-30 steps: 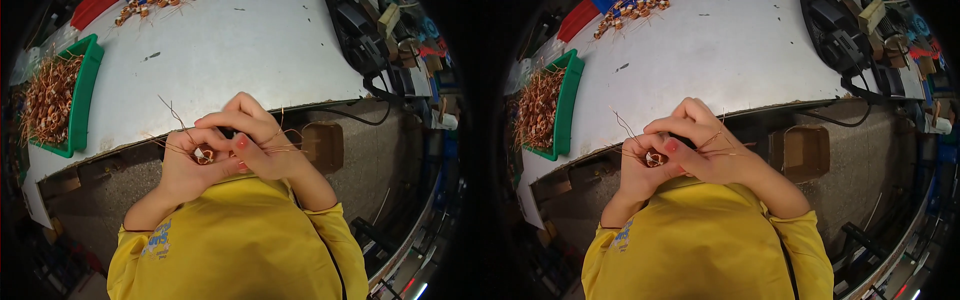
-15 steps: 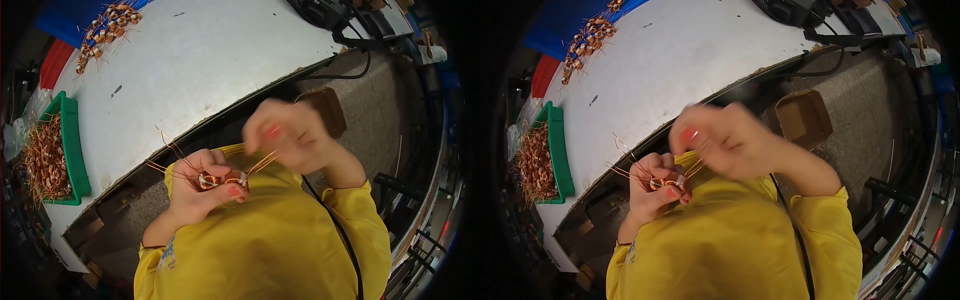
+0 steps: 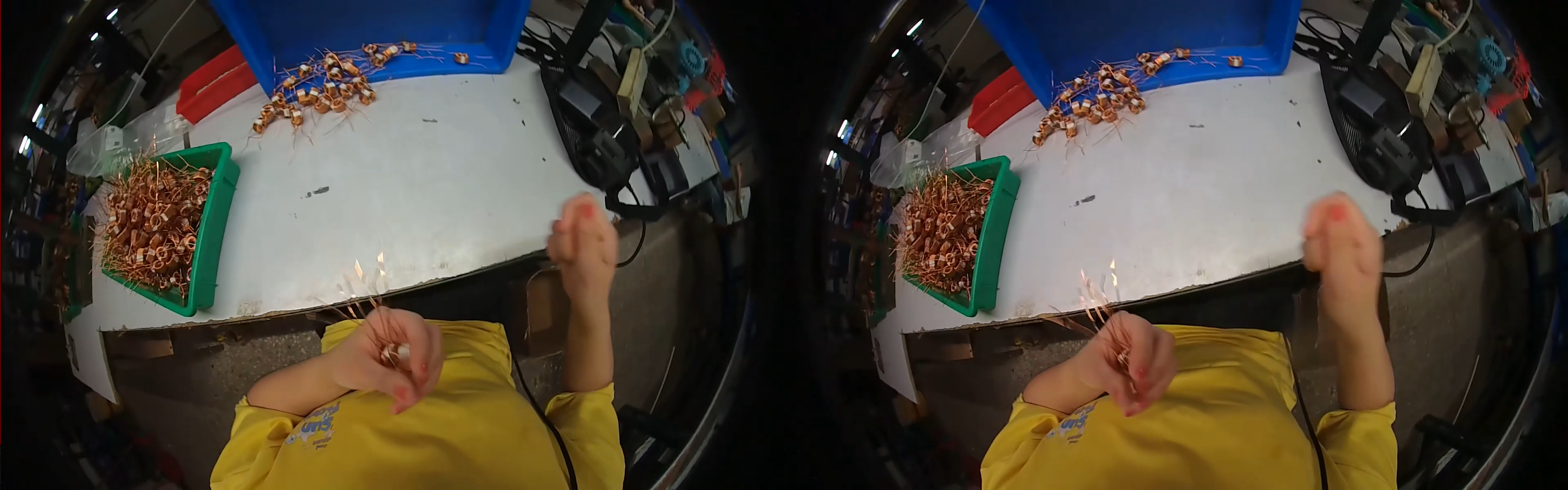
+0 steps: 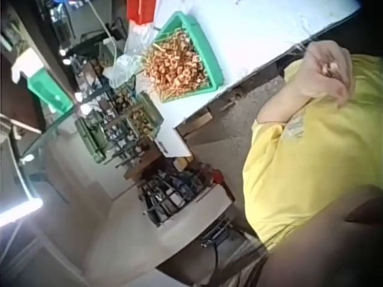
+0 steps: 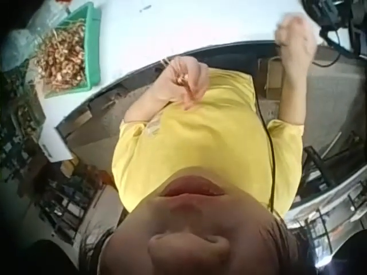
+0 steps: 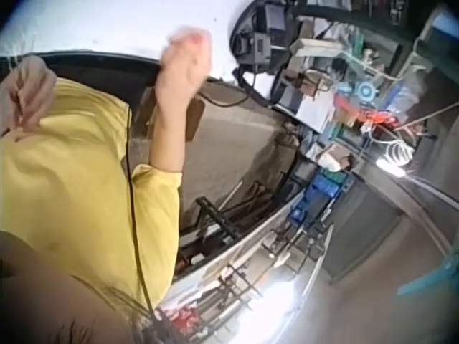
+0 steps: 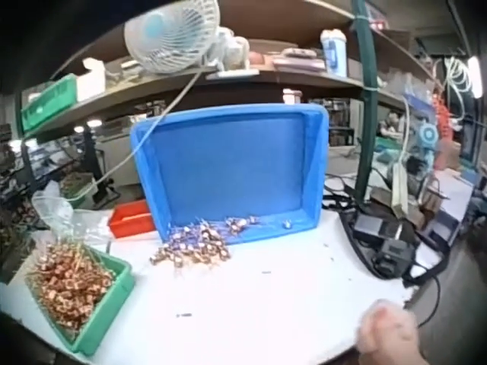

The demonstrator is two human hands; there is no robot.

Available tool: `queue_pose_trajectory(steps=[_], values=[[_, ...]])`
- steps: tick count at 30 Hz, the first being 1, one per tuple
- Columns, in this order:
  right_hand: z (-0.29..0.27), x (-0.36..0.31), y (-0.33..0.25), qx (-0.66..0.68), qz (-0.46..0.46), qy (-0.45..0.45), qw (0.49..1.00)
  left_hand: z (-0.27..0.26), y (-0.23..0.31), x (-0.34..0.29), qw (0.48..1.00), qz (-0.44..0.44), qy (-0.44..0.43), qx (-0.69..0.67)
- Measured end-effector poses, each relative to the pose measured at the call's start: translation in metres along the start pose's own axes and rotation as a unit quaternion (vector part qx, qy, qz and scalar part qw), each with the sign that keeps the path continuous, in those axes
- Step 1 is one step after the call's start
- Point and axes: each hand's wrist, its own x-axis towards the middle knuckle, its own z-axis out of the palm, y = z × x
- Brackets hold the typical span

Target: Manually assembling small copper wire coils by threading wire through cores.

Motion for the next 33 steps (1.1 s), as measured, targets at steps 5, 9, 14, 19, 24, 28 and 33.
queue_pose_trajectory(steps=[5,9,14,19,24,28,33], values=[[0.061,0.066,-0.008,-0.347,-0.058,-0.192,0.916,-0.004,0.010,0.004,0.983,-0.030,-0.085,0.161],[0.067,0.148,0.014,-0.539,-0.139,-0.091,0.826,-0.005,0.017,0.009,0.975,-0.026,-0.079,0.207],[0.047,0.266,0.053,-0.716,-0.249,0.066,0.649,-0.013,0.024,0.008,0.995,-0.065,0.024,0.071],[0.033,0.312,0.077,-0.731,-0.103,0.009,0.675,0.006,0.032,0.016,0.993,-0.019,-0.014,0.119],[0.026,0.276,0.048,-0.760,-0.161,-0.010,0.630,0.023,0.026,0.020,0.995,-0.029,0.044,0.089],[0.020,0.217,0.006,-0.781,-0.228,0.021,0.581,0.009,0.015,0.025,0.999,-0.051,0.006,0.012],[0.007,0.126,-0.053,-0.470,-0.236,-0.064,0.848,0.047,0.020,0.066,0.980,0.038,0.148,0.127]])
